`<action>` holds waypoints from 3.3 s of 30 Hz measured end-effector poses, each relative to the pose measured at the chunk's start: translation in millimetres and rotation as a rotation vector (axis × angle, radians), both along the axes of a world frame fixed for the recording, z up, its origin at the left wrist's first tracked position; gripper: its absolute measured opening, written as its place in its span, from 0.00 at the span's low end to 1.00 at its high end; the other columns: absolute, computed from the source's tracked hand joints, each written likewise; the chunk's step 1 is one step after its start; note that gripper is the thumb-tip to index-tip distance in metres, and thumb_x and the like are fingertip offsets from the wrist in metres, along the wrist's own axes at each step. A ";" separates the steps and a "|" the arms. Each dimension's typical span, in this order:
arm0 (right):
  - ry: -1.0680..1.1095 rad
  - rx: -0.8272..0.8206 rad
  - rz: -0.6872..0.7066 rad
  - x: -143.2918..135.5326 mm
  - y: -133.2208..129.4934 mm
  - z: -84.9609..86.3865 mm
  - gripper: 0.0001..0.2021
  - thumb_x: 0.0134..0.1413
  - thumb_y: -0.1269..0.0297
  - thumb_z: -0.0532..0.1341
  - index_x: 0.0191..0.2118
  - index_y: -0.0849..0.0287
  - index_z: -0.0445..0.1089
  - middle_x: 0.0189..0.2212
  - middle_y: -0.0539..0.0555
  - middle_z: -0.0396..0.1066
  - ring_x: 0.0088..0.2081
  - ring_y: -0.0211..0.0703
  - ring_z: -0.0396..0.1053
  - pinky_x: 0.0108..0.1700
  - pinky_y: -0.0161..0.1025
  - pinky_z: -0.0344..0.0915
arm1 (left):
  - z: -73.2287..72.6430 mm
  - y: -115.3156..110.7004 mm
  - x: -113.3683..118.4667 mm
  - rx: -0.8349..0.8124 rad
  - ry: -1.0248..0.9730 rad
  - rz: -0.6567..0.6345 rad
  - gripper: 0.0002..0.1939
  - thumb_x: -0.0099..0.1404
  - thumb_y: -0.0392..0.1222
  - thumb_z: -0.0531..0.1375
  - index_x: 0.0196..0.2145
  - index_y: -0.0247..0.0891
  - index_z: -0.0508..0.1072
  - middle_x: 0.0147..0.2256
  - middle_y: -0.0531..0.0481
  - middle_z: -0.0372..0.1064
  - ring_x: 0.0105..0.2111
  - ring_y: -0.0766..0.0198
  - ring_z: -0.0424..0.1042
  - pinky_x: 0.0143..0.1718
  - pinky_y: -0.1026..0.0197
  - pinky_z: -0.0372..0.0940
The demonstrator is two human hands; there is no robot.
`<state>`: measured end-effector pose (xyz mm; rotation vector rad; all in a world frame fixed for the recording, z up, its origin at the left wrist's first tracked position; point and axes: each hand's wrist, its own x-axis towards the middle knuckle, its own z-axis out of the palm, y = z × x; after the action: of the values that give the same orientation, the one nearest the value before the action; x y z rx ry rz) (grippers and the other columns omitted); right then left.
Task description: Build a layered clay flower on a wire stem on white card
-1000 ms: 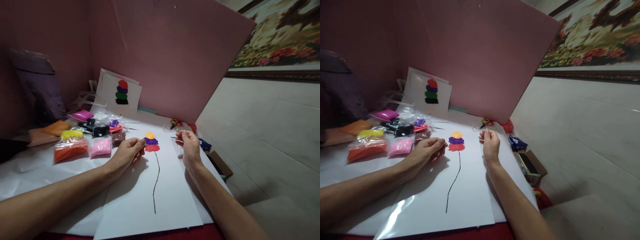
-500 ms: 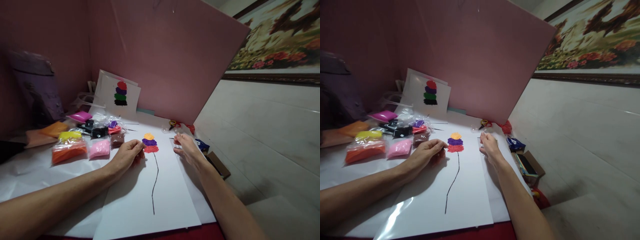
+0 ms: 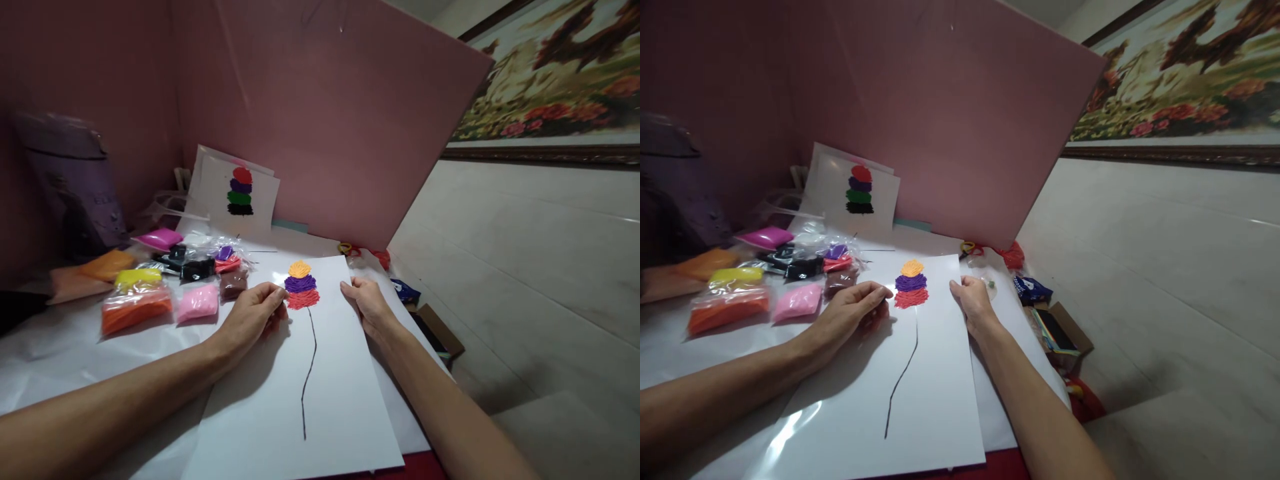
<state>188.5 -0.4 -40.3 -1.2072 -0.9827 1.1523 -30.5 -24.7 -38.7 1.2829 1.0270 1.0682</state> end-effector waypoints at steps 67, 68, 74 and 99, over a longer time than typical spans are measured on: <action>0.080 0.273 -0.168 -6.3 11.4 -25.0 0.10 0.38 0.61 0.65 0.29 0.58 0.67 0.18 0.45 0.65 0.19 0.35 0.56 0.23 0.34 0.51 | -0.3 8.7 -1.5 0.027 0.011 0.089 0.21 0.54 0.58 0.60 0.29 0.33 0.71 0.17 0.56 0.62 0.14 0.73 0.55 0.15 0.69 0.46; 0.077 0.274 -0.168 -6.3 11.3 -25.1 0.10 0.38 0.61 0.65 0.29 0.58 0.67 0.18 0.45 0.64 0.19 0.34 0.55 0.23 0.33 0.50 | 0.0 8.3 -1.8 0.022 0.000 0.101 0.21 0.54 0.56 0.60 0.32 0.32 0.73 0.18 0.55 0.63 0.15 0.73 0.56 0.15 0.68 0.47; 0.055 0.275 -0.169 -5.9 11.6 -25.4 0.11 0.38 0.60 0.65 0.29 0.58 0.67 0.17 0.44 0.62 0.18 0.33 0.51 0.22 0.33 0.46 | -2.1 9.3 -3.7 0.054 -0.045 0.056 0.21 0.47 0.45 0.65 0.39 0.31 0.74 0.17 0.58 0.60 0.16 0.73 0.55 0.17 0.68 0.49; 0.062 0.264 -0.158 -6.8 10.4 -24.6 0.10 0.39 0.60 0.65 0.30 0.57 0.68 0.19 0.47 0.67 0.20 0.37 0.59 0.23 0.35 0.54 | -2.1 8.0 -1.6 0.050 0.016 0.031 0.23 0.55 0.62 0.60 0.23 0.37 0.64 0.14 0.58 0.57 0.12 0.73 0.53 0.14 0.69 0.48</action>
<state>181.7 10.1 -64.9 -1.0121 -0.9424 0.9000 -32.1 -16.7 -40.8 1.3216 1.0411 1.1149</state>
